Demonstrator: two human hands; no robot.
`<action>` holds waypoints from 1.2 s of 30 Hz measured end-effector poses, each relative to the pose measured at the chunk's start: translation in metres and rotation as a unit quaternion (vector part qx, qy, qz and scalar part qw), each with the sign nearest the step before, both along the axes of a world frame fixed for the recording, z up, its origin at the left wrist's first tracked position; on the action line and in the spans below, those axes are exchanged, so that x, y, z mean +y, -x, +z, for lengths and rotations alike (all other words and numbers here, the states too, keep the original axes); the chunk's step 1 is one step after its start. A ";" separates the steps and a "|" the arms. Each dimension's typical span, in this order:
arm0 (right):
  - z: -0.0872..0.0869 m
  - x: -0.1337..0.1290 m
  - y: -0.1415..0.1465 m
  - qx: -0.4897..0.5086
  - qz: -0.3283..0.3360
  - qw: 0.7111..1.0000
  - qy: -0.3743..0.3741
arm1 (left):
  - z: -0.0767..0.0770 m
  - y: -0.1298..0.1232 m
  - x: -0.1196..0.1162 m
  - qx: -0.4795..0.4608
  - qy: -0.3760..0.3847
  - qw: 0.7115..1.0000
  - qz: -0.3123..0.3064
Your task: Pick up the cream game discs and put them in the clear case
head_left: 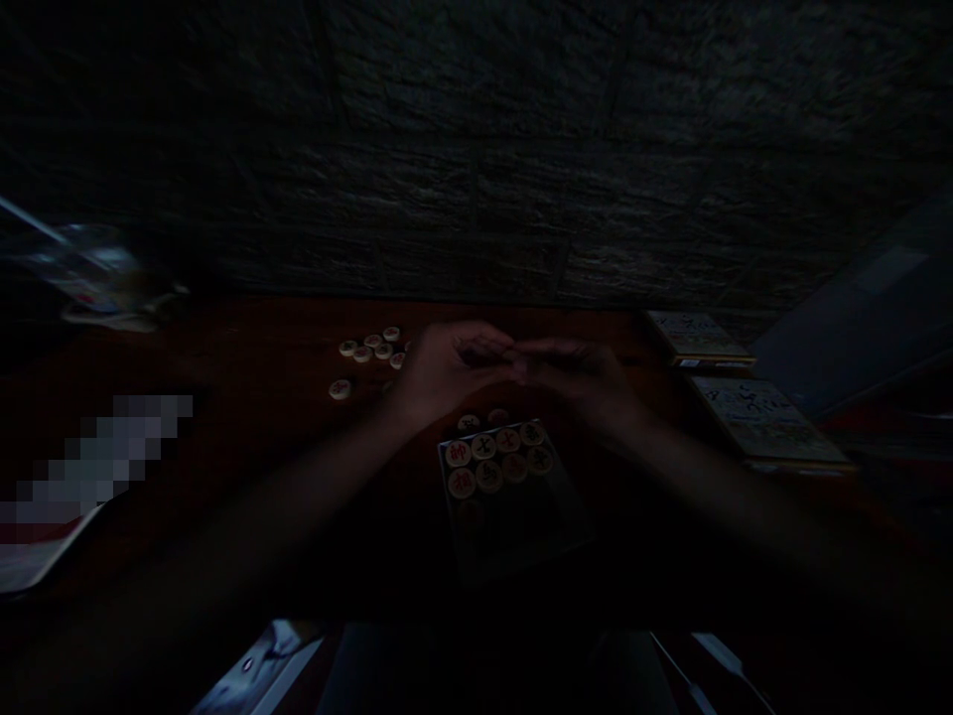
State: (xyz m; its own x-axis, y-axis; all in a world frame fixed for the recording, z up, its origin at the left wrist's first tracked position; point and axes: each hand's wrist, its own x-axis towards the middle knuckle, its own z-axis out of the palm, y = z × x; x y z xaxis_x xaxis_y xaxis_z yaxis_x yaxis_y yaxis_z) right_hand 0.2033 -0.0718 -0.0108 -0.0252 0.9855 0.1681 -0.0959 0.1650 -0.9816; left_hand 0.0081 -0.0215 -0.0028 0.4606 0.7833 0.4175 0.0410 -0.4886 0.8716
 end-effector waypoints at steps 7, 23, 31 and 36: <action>0.001 0.002 0.000 0.028 -0.002 1.000 0.009 | -0.001 -0.001 0.000 0.004 0.005 1.000 0.003; 0.003 0.003 -0.003 0.014 -0.013 1.000 -0.003 | -0.001 0.000 0.002 0.009 0.046 0.998 -0.042; 0.003 0.003 -0.001 -0.043 -0.016 0.999 -0.024 | 0.001 -0.002 0.000 0.030 -0.010 0.999 -0.024; 0.003 0.002 0.000 -0.036 -0.022 0.999 -0.020 | -0.001 -0.002 0.001 0.017 0.007 0.999 -0.034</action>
State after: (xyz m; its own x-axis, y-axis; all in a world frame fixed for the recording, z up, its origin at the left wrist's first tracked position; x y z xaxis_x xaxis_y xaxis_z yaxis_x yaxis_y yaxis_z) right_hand 0.2038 -0.0702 -0.0076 0.0037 0.9782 0.2075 -0.0179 0.2076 -0.9781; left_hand 0.0105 -0.0208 -0.0038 0.5269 0.7551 0.3901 0.0382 -0.4796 0.8767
